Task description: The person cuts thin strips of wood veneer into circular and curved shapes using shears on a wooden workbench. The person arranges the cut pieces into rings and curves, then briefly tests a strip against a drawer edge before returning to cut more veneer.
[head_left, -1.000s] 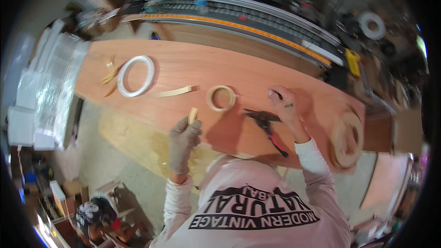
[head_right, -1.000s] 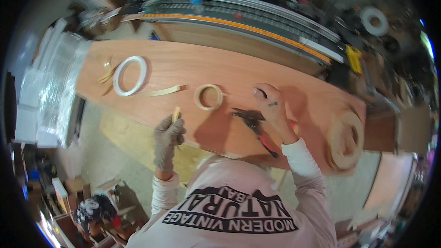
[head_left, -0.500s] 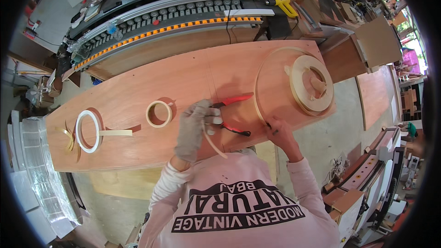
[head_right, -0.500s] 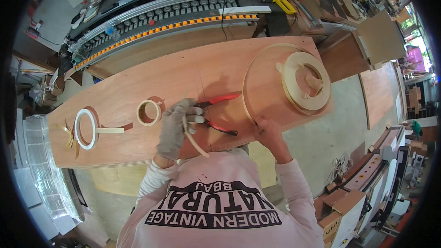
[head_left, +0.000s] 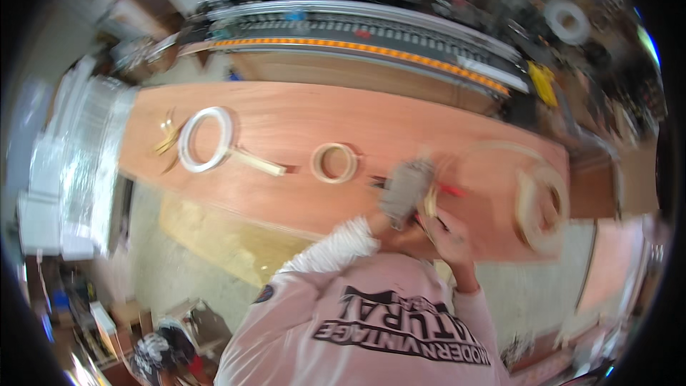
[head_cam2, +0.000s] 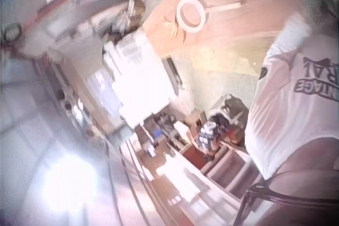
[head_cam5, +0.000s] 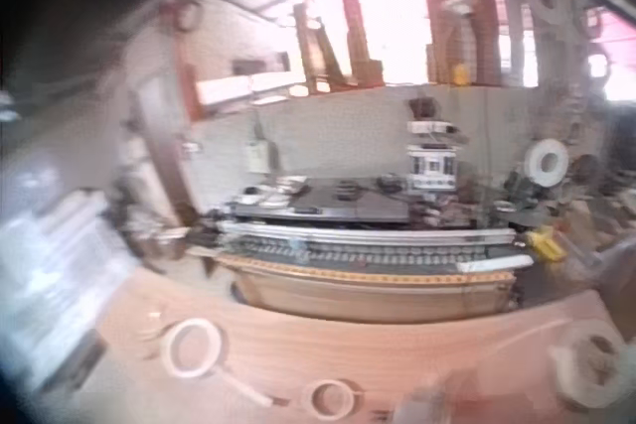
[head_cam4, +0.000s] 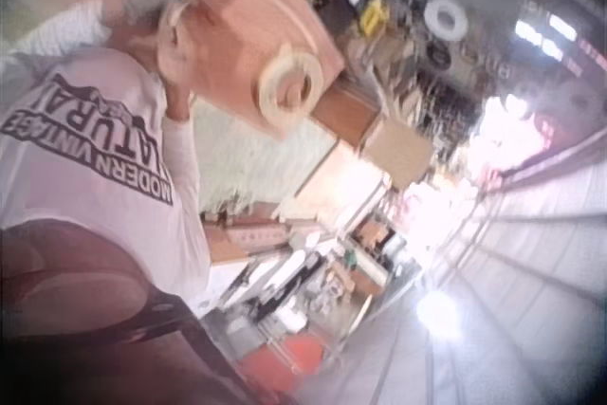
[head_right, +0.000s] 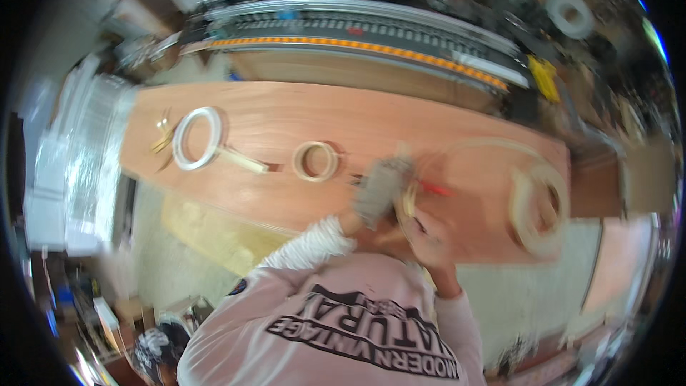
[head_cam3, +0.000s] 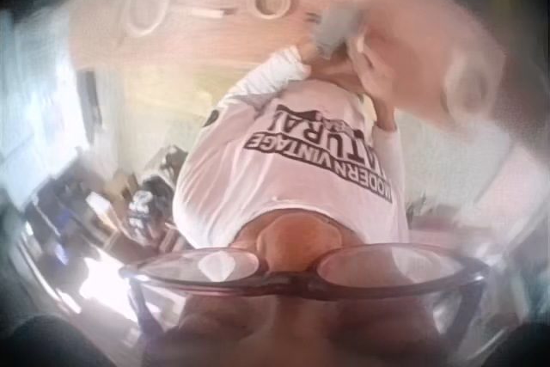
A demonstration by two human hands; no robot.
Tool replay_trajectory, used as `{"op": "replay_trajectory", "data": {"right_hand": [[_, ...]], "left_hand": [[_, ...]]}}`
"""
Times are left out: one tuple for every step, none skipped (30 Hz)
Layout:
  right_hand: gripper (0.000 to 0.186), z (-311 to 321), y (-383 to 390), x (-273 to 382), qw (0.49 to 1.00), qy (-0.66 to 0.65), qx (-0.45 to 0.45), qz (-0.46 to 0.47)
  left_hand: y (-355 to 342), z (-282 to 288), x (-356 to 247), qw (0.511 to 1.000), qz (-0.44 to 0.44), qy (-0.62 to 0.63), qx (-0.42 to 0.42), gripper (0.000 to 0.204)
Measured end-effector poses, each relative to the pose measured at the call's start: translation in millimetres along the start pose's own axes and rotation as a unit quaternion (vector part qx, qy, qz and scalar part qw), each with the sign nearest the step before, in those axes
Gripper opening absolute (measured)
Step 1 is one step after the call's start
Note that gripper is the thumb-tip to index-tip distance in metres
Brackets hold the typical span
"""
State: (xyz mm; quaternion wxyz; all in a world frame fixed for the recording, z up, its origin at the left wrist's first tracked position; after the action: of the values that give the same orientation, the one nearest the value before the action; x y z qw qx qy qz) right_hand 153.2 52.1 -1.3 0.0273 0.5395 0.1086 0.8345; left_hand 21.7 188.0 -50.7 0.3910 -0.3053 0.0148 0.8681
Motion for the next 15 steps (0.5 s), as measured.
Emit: {"op": "replay_trajectory", "data": {"right_hand": [[0.029,-12,-4,-3,1.0,-0.018,-0.018,0.017],[0.03,-24,-6,-5,0.997,-0.037,-0.042,0.044],[0.032,-28,-4,-7,0.998,-0.037,-0.028,0.035],[0.035,-33,-5,-9,0.999,-0.032,-0.021,-0.015],[0.034,-37,-4,-10,0.997,-0.07,-0.015,-0.01],[0.034,-39,-3,-10,0.994,-0.107,-0.008,-0.035],[0.034,-41,-6,-12,0.993,-0.11,-0.007,-0.035],[0.034,-41,-6,-11,0.993,-0.118,-0.005,-0.025],[0.034,-42,-9,-12,0.993,-0.118,-0.012,-0.018],[0.035,-42,-11,-11,0.995,-0.099,-0.01,0.014],[0.036,-42,-13,-11,0.996,-0.071,-0.017,0.042],[0.037,-42,-17,-11,0.997,-0.031,-0.015,0.074],[0.037,-42,-19,-12,0.998,-0.039,-0.017,0.04],[0.038,-41,-22,-15,0.999,-0.035,-0.009,0.01],[0.039,-40,-24,-17,1.0,-0.025,-0.008,-0.011]], "left_hand": [[-2,-8,-3,0.997,0.045,0.054,-0.013,0.023],[0,-11,-4,0.992,0.022,0.1,-0.067,0.024],[2,-17,-7,0.955,0.118,0.271,-0.003,0.024],[3,-19,-10,0.899,0.165,0.406,-0.025,0.027],[4,-20,-16,0.842,0.166,0.512,-0.03,0.033],[6,-18,-21,0.793,0.218,0.568,-0.043,0.038],[7,-16,-21,0.758,0.242,0.604,-0.039,0.043],[9,-12,-23,0.721,0.261,0.641,-0.031,0.047],[13,-7,-22,0.726,0.264,0.635,-0.029,0.047],[18,-2,-19,0.732,0.263,0.629,-0.024,0.046],[21,2,-18,0.741,0.263,0.617,-0.027,0.046],[27,8,-16,0.793,0.252,0.548,-0.085,0.045],[34,14,-14,0.838,0.239,0.466,-0.15,0.045],[37,18,-13,0.868,0.255,0.385,-0.184,0.046],[43,27,-7,0.834,0.221,0.433,-0.262,0.045]]}}
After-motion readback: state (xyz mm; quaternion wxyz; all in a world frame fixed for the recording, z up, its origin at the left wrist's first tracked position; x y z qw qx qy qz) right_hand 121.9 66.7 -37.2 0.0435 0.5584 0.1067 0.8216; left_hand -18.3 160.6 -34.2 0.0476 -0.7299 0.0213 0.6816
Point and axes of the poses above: each hand's wrist, its own y-axis away from the middle knuckle, its own z-axis out of the back of the hand, x = y × z, the point moved 1 cm from there along -y, towards the middle knuckle, and after that the axes turned 11 degrees about x, right-handed, at the moved point
